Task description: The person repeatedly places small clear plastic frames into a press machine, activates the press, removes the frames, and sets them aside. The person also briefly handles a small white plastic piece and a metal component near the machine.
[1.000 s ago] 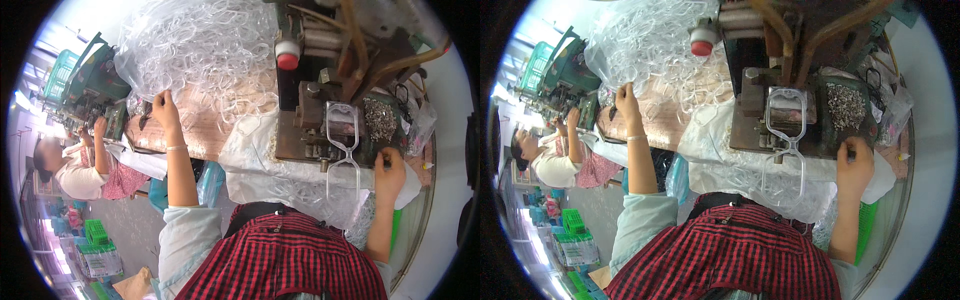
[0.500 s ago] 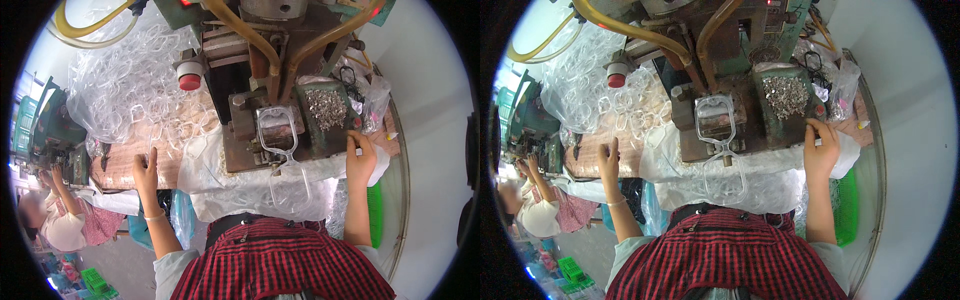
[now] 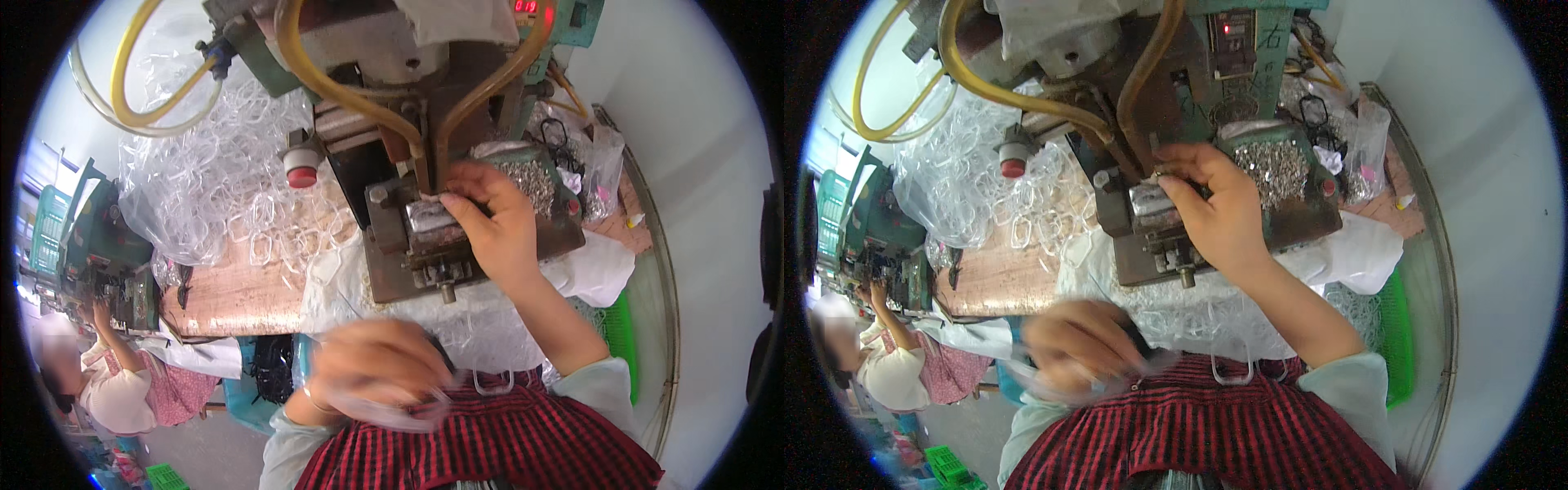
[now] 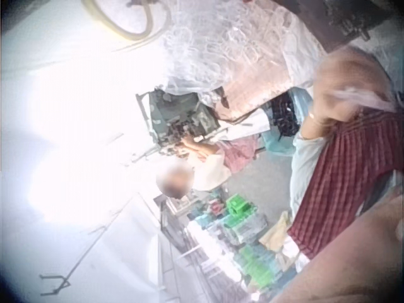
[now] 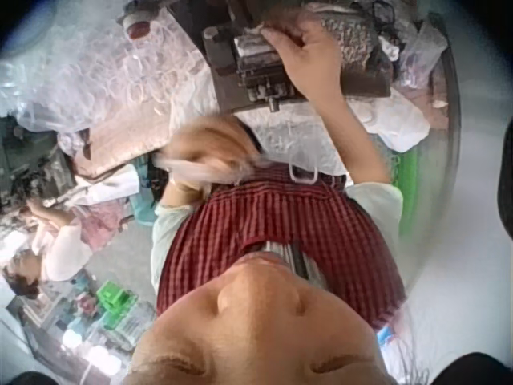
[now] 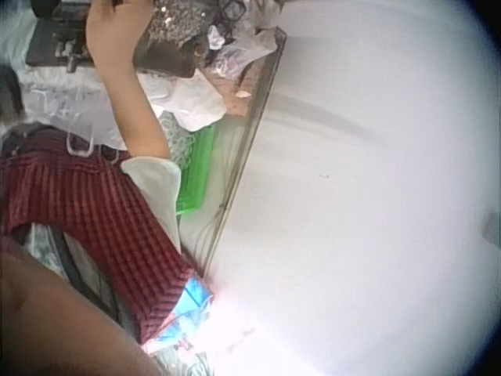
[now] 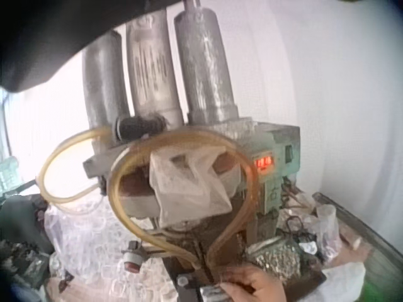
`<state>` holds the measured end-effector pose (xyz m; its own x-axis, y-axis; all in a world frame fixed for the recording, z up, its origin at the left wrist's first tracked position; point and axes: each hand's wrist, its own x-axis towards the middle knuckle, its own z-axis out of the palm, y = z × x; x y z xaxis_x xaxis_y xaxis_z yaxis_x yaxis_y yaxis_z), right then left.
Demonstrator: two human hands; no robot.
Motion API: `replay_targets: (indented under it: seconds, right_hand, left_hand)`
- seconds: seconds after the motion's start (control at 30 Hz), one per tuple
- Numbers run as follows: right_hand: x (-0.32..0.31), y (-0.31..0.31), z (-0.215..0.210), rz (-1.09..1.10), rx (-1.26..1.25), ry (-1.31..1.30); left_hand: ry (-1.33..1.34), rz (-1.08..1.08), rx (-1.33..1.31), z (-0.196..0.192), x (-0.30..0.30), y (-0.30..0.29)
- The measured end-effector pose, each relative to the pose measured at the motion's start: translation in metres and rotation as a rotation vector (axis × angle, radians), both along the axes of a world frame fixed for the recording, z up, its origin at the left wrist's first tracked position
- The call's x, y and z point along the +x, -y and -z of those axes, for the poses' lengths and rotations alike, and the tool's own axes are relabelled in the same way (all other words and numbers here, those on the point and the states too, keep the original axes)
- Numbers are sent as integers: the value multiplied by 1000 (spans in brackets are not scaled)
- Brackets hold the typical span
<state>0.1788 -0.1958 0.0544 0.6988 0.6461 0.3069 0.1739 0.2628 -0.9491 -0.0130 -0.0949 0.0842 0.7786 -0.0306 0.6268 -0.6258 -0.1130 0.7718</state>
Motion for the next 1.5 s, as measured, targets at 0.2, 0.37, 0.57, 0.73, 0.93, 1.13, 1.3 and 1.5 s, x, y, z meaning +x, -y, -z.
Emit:
replay_targets:
  seconds: [0.2, 0.37, 0.57, 0.73, 0.93, 1.13, 1.3, 1.5]
  right_hand:
    - [-4, -3, 0, -97, 179, -239]
    - [-15, -3, -14, -87, 165, -393]
    - [-32, 21, -31, -30, -4, 36]
    - [-18, 4, -33, 22, -70, 74]
    - [-2, 7, -6, 296, -103, 319]
    - [59, 86, 69, 491, -215, 47]
    - [32, 71, 40, 287, -60, 99]
    - [-12, 1, 0, 107, 79, 225]
  left_hand:
    - [310, -893, 136, -36, 37, -44]
    - [317, -895, 15, -33, 41, -39]
    - [231, -710, 354, -15, 28, -20]
    - [252, -807, 327, 4, 28, -4]
    - [267, -857, 8, 18, 12, -35]
    - [376, -931, 40, 1, 12, -43]
    - [391, -859, 3, -8, 33, -30]
    - [334, -705, -98, -4, 33, -35]
